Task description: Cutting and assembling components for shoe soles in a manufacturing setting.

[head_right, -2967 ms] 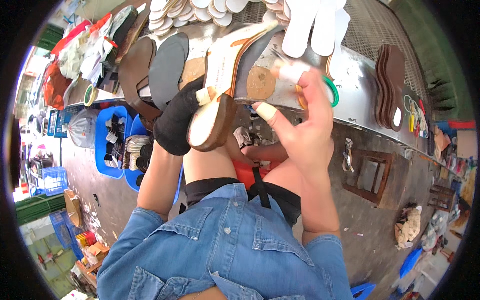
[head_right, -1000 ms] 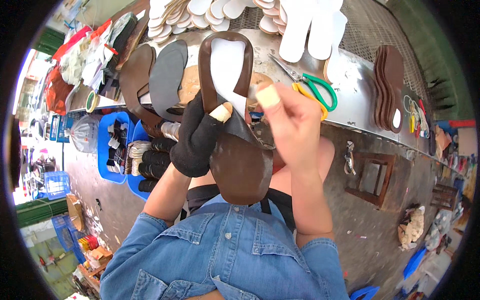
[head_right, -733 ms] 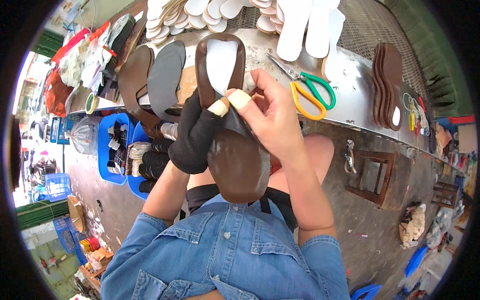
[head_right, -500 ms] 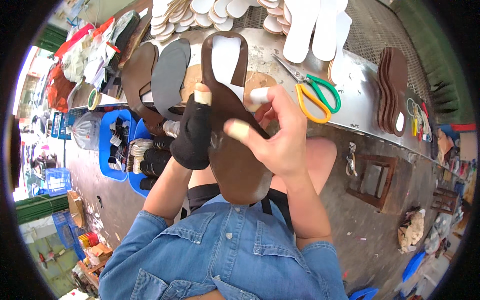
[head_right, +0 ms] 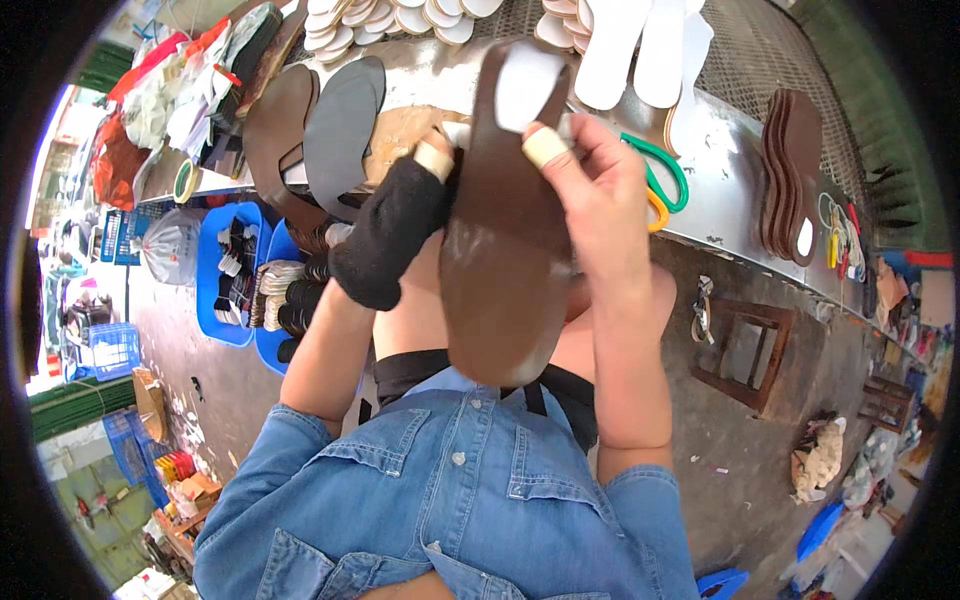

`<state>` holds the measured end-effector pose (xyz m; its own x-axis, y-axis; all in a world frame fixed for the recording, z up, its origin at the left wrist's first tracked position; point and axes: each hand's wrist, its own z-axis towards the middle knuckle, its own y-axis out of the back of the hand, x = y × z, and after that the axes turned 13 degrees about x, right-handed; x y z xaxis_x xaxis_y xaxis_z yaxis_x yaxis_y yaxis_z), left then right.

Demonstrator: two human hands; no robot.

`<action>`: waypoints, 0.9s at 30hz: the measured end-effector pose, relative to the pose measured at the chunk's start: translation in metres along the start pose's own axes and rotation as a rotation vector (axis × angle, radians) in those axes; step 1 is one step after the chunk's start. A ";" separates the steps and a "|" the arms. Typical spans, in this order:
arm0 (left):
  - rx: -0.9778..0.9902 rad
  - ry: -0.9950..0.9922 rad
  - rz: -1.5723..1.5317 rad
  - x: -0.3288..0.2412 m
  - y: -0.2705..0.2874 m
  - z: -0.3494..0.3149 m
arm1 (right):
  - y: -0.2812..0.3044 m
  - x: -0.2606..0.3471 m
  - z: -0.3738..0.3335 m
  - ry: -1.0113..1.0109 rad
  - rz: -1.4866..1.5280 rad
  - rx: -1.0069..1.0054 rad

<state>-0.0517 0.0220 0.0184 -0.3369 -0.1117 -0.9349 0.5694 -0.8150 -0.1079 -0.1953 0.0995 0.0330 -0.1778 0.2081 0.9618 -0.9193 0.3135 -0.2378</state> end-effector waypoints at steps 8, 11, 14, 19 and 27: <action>0.211 0.297 0.458 0.008 0.017 -0.008 | 0.005 -0.001 0.002 0.007 -0.254 0.036; -0.080 0.309 0.190 0.007 0.012 -0.006 | 0.002 -0.012 -0.018 -0.078 -0.198 0.255; -0.066 0.278 0.223 0.010 0.005 -0.005 | 0.000 -0.025 -0.020 -0.022 -0.138 0.187; 0.039 0.251 0.112 0.005 -0.001 -0.006 | 0.020 -0.029 -0.003 -0.118 -0.442 0.005; 0.027 0.315 0.250 0.014 0.023 -0.007 | -0.002 -0.030 -0.027 -0.111 -0.058 0.159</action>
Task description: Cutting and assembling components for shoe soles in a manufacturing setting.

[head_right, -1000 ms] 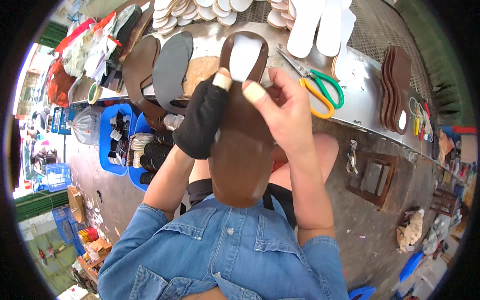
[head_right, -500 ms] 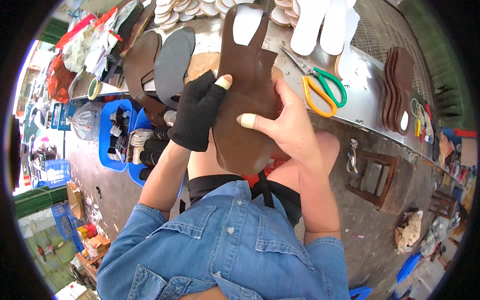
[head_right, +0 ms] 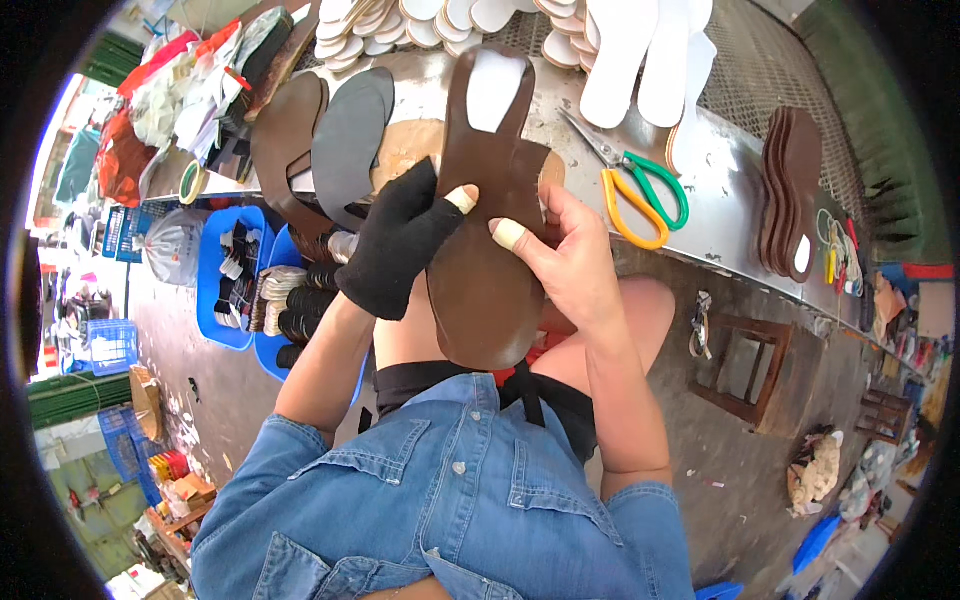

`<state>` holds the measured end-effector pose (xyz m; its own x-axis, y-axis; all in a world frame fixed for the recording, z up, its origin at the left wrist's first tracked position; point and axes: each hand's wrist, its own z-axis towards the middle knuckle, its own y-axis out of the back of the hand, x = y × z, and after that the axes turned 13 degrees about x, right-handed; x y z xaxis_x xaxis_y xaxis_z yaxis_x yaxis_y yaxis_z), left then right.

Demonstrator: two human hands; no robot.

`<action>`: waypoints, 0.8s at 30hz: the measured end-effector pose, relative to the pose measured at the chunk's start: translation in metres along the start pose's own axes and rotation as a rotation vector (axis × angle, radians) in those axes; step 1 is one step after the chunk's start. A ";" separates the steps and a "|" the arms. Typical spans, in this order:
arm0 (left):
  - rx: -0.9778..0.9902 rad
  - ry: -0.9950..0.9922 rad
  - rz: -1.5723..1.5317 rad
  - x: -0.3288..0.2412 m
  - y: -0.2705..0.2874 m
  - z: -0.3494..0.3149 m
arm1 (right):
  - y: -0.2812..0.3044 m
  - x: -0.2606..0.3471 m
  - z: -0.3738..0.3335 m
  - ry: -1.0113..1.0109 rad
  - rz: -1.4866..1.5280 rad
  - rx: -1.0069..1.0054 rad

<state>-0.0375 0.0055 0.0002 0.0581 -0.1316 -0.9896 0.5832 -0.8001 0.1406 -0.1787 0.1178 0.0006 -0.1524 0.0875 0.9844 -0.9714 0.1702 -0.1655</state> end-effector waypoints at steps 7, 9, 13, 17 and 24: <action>0.384 0.130 -0.095 -0.031 0.025 -0.003 | 0.036 0.005 0.000 -0.010 -0.094 -0.132; 0.644 0.227 0.148 -0.033 0.036 -0.008 | 0.046 0.031 0.011 -0.063 -0.145 -0.010; 0.682 0.218 0.002 -0.036 0.030 -0.006 | 0.051 0.037 0.022 -0.145 -0.143 0.268; 0.293 0.263 -0.264 -0.032 0.010 -0.021 | 0.049 0.019 0.021 -0.099 0.000 0.202; 0.294 -0.397 -0.924 0.018 -0.031 -0.006 | 0.007 0.007 0.015 0.030 0.143 -0.056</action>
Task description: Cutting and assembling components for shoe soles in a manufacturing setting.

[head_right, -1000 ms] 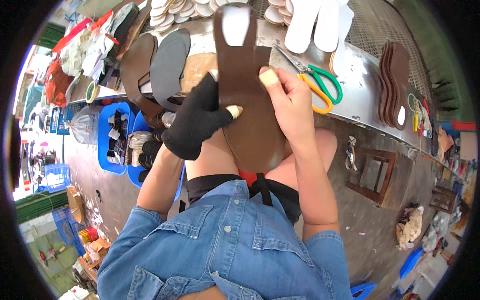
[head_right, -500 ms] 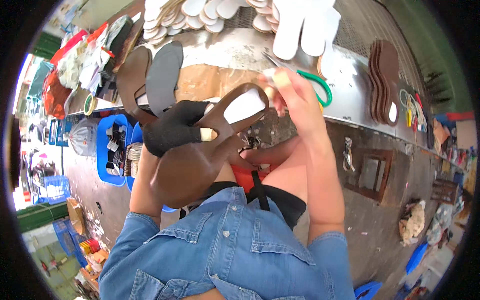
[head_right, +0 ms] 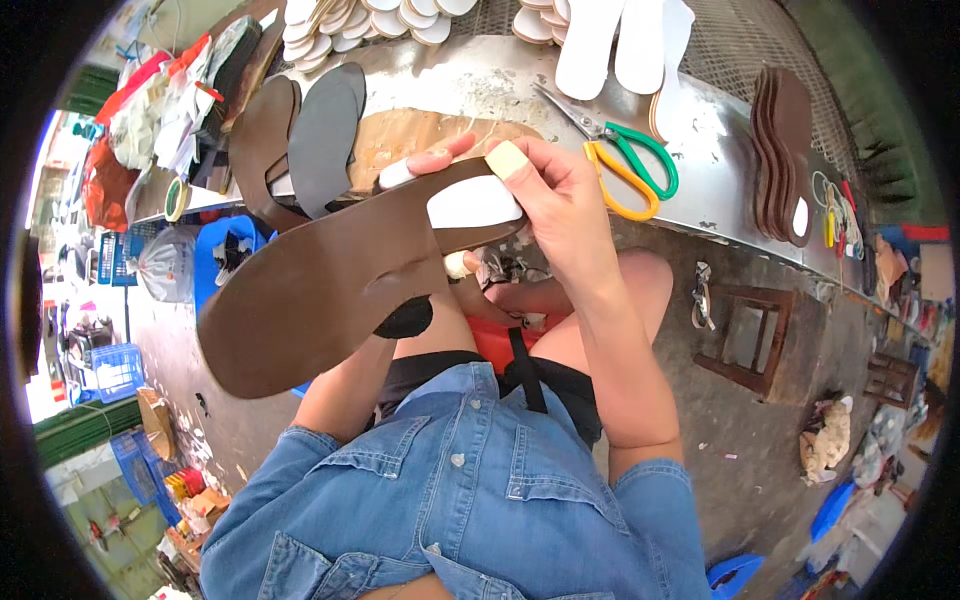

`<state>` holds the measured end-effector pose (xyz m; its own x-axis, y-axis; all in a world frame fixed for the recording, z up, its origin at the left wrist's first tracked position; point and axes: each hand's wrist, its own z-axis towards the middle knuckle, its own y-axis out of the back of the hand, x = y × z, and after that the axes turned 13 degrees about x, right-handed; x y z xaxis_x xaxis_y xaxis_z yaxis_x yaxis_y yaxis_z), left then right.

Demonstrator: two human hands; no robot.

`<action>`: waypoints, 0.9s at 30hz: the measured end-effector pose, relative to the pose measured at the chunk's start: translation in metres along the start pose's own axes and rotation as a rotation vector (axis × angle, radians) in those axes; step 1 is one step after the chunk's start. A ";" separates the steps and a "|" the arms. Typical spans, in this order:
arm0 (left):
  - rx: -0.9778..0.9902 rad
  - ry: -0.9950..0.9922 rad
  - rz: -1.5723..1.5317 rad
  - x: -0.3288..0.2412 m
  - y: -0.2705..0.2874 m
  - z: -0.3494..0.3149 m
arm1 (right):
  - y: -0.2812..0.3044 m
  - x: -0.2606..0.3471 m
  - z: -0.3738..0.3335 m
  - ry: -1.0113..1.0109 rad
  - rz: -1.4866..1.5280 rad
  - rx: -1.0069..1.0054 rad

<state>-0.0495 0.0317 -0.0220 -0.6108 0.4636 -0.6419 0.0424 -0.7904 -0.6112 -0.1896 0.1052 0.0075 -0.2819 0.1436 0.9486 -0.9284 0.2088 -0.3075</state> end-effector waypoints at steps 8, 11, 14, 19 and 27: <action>-0.229 0.018 0.296 -0.009 -0.014 -0.016 | -0.013 -0.010 -0.026 -0.175 0.084 -0.045; -0.148 0.147 0.650 -0.022 -0.031 -0.008 | -0.024 -0.015 -0.021 -0.113 0.062 -0.127; -0.223 0.352 0.422 -0.028 -0.009 -0.015 | -0.019 -0.018 -0.022 -0.178 0.084 -0.077; -0.383 0.308 -0.169 -0.014 0.038 -0.028 | 0.000 -0.025 -0.014 -0.244 -0.020 0.053; -0.224 0.166 0.254 -0.051 0.005 -0.031 | 0.109 -0.003 0.000 0.016 -1.689 -0.208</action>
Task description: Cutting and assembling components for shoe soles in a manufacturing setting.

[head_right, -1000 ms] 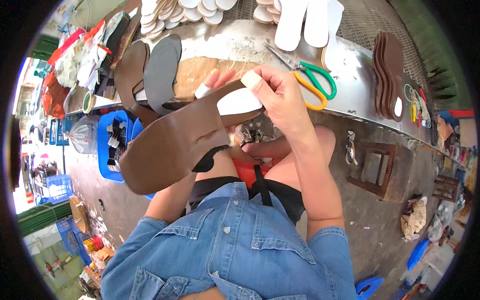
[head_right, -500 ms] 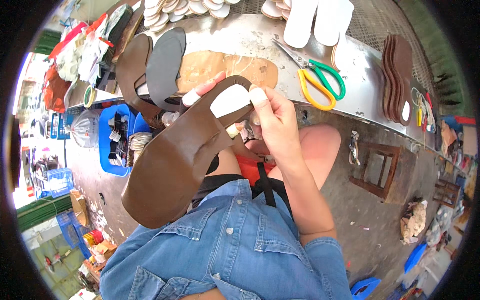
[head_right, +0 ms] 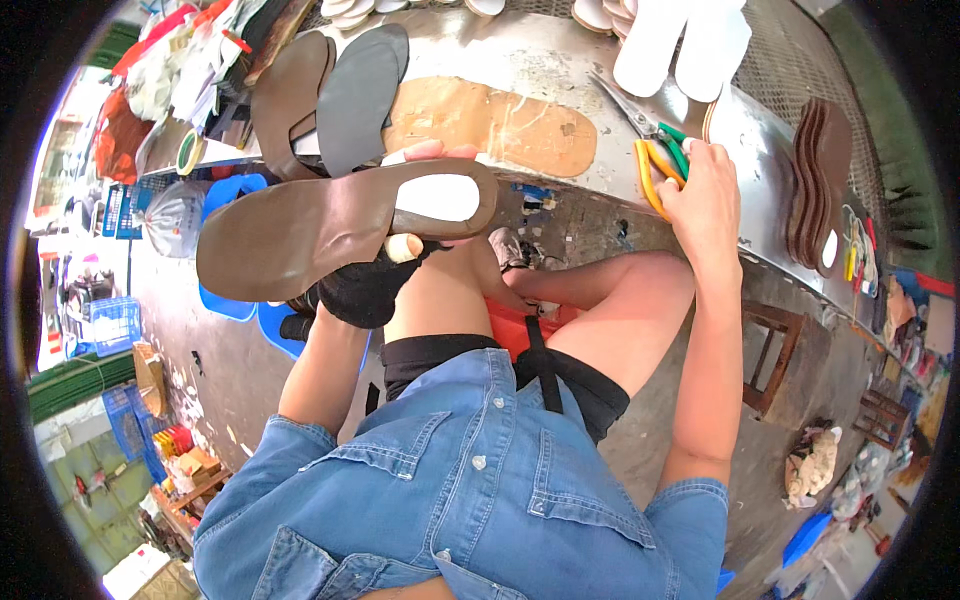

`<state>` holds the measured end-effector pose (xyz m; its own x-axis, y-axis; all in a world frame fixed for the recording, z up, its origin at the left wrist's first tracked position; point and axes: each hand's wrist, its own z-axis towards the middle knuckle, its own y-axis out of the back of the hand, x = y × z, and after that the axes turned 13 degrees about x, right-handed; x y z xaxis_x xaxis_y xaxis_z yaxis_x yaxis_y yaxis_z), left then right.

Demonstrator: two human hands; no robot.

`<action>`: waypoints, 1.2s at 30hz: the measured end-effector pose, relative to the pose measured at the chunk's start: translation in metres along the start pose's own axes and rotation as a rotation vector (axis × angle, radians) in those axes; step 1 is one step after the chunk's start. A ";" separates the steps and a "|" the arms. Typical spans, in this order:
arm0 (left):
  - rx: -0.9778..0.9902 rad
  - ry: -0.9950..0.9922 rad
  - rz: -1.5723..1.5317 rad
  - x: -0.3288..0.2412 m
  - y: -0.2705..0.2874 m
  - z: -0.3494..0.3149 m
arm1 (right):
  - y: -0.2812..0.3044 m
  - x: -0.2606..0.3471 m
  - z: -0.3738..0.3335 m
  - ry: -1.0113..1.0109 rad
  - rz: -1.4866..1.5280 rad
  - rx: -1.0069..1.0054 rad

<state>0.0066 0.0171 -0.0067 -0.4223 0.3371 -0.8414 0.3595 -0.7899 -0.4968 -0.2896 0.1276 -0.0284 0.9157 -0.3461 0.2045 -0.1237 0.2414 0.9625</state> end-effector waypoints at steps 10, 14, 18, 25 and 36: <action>-0.104 0.069 0.105 0.017 0.023 -0.022 | 0.012 0.036 -0.062 -0.104 0.876 0.283; -0.122 0.081 0.254 0.026 0.022 -0.028 | 0.008 0.075 -0.119 -0.068 0.772 0.481; -0.122 0.141 -0.045 0.046 0.037 -0.037 | 0.000 0.090 -0.135 0.024 0.577 0.485; -0.084 0.249 -0.289 0.060 0.044 -0.048 | -0.018 0.085 -0.149 0.070 0.515 0.483; -0.019 0.153 -0.018 0.052 0.037 -0.058 | -0.015 0.086 -0.156 -0.124 0.642 0.599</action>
<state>0.0460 0.0350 -0.0806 -0.2972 0.4262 -0.8544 0.3690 -0.7740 -0.5145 -0.1489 0.2358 -0.0526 0.5567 -0.4113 0.7217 -0.8108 -0.0800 0.5799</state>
